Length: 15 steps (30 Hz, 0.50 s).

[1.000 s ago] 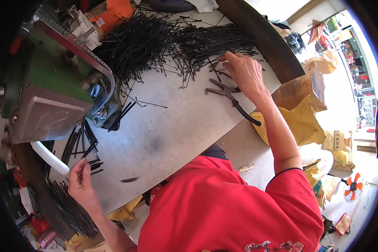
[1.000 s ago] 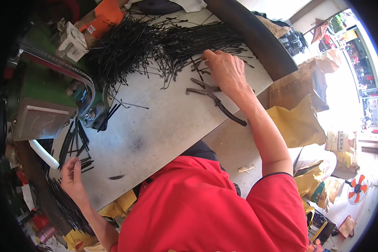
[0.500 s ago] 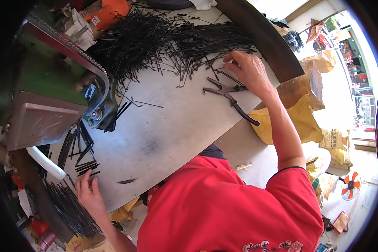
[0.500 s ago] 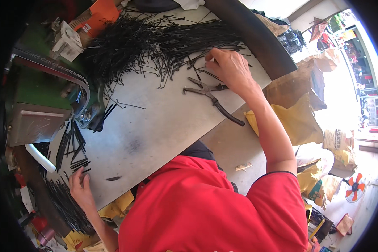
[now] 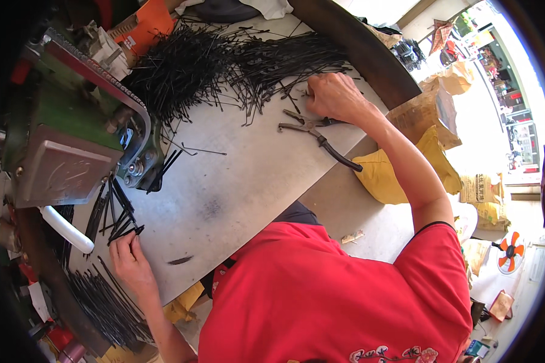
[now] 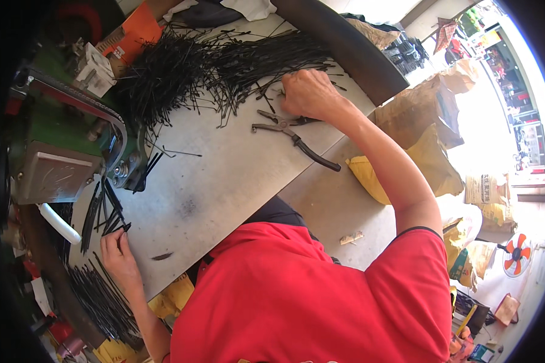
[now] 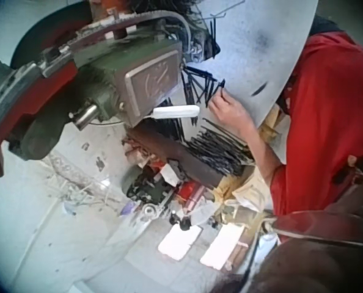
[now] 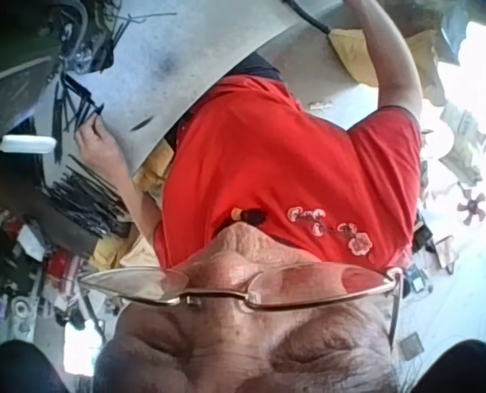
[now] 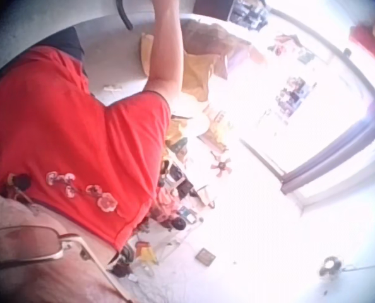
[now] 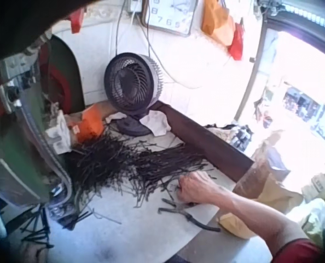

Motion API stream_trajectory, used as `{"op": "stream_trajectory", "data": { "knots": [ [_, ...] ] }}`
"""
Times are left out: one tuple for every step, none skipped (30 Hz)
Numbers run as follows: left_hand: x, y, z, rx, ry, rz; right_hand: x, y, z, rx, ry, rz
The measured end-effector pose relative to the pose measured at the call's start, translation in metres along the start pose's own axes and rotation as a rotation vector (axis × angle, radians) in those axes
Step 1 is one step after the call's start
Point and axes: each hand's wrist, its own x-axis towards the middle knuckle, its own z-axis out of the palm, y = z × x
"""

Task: The person repeatedly picks up thin black metal rods and inserts them into a manual bending machine. They operate the machine's lever to bend the rods and then place the finished pieces on the table.

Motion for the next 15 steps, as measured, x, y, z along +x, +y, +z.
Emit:
{"op": "stream_trajectory", "data": {
  "knots": [
    [0.000,0.000,0.002,0.001,0.002,0.005,-0.003,0.000,-0.006,0.086,0.095,0.010],
    [-0.003,0.000,0.000,-0.007,0.015,-0.003,-0.001,-0.015,-0.020,0.185,0.184,-0.013],
    [-0.003,-0.001,0.004,-0.020,0.018,-0.005,-0.003,-0.031,-0.031,0.284,0.264,-0.025],
    [-0.002,-0.001,0.003,-0.011,0.020,-0.013,-0.004,-0.051,-0.043,0.544,0.223,0.035],
    [-0.002,-0.003,0.004,0.005,0.024,0.010,-0.008,-0.076,-0.056,0.805,0.168,0.092],
    [-0.001,-0.003,0.006,0.011,0.037,0.037,-0.012,-0.097,-0.060,1.061,0.102,0.158],
    [0.003,-0.002,0.010,0.008,0.051,0.068,-0.015,-0.113,-0.049,1.284,0.046,0.134],
    [0.006,0.002,0.012,-0.008,0.052,0.072,-0.017,-0.129,-0.032,1.502,-0.020,0.107],
    [0.010,0.007,0.016,-0.029,0.051,0.080,-0.018,-0.145,-0.016,1.586,-0.071,0.132],
    [0.013,0.011,0.020,-0.066,0.059,0.093,-0.018,-0.159,-0.002,1.633,-0.094,0.154],
    [0.014,0.016,0.022,-0.087,0.042,0.089,-0.018,-0.169,0.011,1.729,-0.108,0.190],
    [0.015,0.023,0.022,-0.144,0.011,0.066,-0.017,-0.177,0.020,1.824,-0.128,0.227],
    [0.017,0.029,0.021,-0.207,-0.020,0.042,-0.016,-0.180,0.022,1.706,-0.163,0.236],
    [0.016,0.031,0.017,-0.271,-0.051,0.019,-0.016,-0.179,0.022,1.587,-0.193,0.242],
    [0.014,0.030,0.012,-0.347,-0.039,-0.071,-0.016,-0.175,0.020,1.466,-0.214,0.250]
  ]
}}
